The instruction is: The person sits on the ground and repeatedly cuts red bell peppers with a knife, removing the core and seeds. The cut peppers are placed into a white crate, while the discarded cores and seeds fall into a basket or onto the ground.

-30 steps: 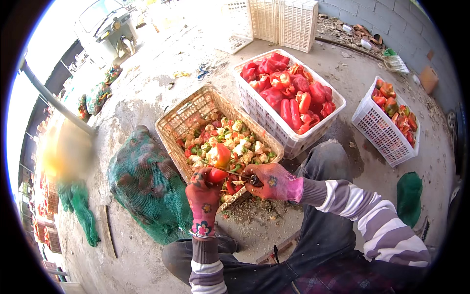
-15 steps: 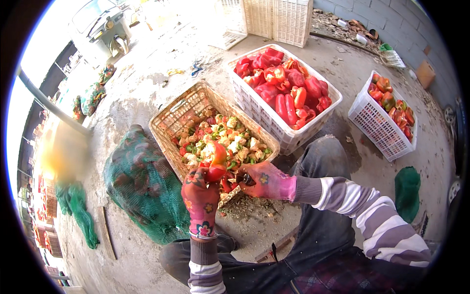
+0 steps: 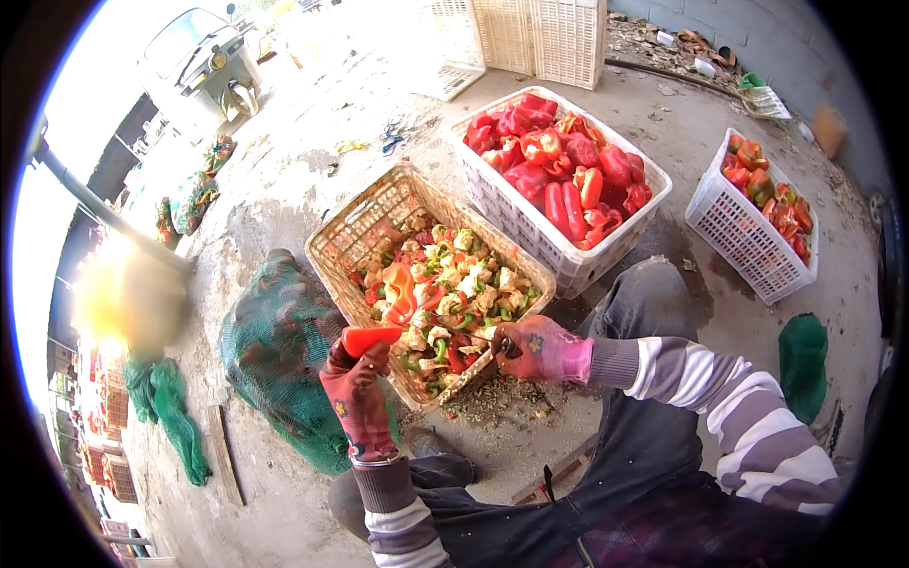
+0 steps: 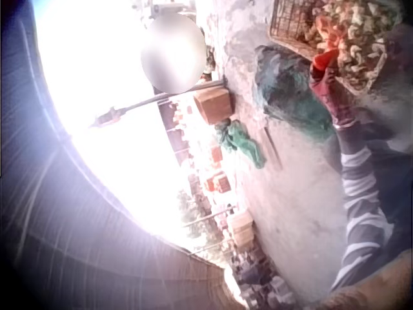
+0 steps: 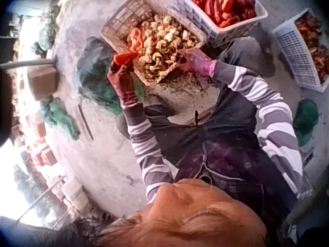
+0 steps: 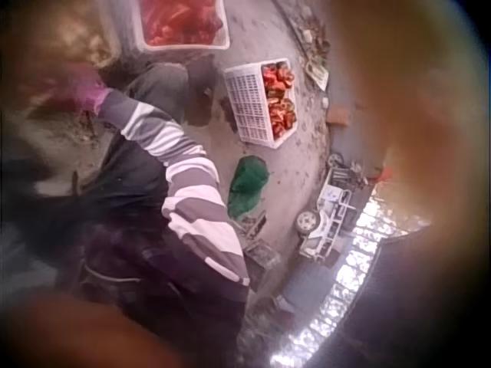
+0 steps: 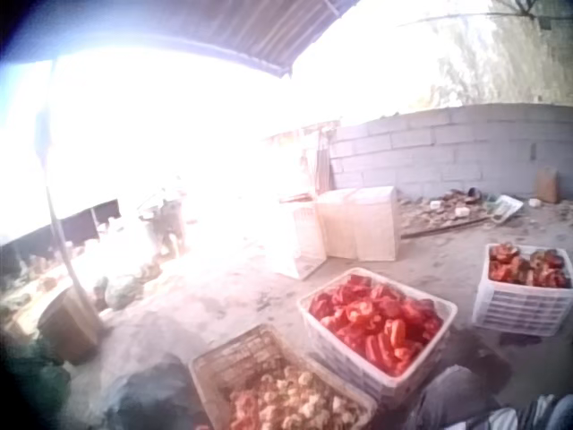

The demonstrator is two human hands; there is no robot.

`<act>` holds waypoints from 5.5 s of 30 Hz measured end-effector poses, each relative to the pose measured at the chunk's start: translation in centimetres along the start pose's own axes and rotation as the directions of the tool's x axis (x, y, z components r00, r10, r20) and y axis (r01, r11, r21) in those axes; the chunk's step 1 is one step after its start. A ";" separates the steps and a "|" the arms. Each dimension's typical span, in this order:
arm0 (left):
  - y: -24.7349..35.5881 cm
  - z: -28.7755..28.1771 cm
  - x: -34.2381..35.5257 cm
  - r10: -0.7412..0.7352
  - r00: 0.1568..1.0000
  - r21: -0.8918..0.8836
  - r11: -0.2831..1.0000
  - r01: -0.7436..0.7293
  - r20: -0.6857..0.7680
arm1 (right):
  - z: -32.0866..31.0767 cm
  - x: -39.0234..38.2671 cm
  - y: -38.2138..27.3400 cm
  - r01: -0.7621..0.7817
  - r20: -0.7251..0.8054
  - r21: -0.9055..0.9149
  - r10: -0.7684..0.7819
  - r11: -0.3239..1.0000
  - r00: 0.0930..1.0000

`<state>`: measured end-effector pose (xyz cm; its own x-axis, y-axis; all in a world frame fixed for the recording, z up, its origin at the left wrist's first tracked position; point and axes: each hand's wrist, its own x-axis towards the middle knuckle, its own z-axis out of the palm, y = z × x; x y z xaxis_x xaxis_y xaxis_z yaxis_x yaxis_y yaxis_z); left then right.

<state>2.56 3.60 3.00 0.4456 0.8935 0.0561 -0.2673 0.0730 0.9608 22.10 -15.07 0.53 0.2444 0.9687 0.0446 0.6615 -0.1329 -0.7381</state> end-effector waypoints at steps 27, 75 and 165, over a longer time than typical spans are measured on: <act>-4.2 0.4 -1.3 -0.006 0.979 -0.019 1.000 0.010 0.203 | -6.2 2.6 3.5 -0.182 -0.130 0.876 0.582 0.446 0.803; -4.0 10.6 -5.5 -0.354 0.810 -0.169 0.864 0.475 0.467 | -12.3 0.6 5.4 -0.206 -0.025 0.800 0.375 0.564 0.927; -26.2 -35.1 -3.9 -0.458 0.810 0.753 0.366 0.547 -0.366 | 3.0 10.6 -5.2 -0.465 0.321 -0.031 0.450 0.885 0.833</act>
<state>-22.14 13.72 -31.95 0.1706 0.8526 -0.4939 0.7894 0.1817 0.5864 19.10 -3.51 2.83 0.2733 0.8149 -0.5111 0.4936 -0.5748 -0.6527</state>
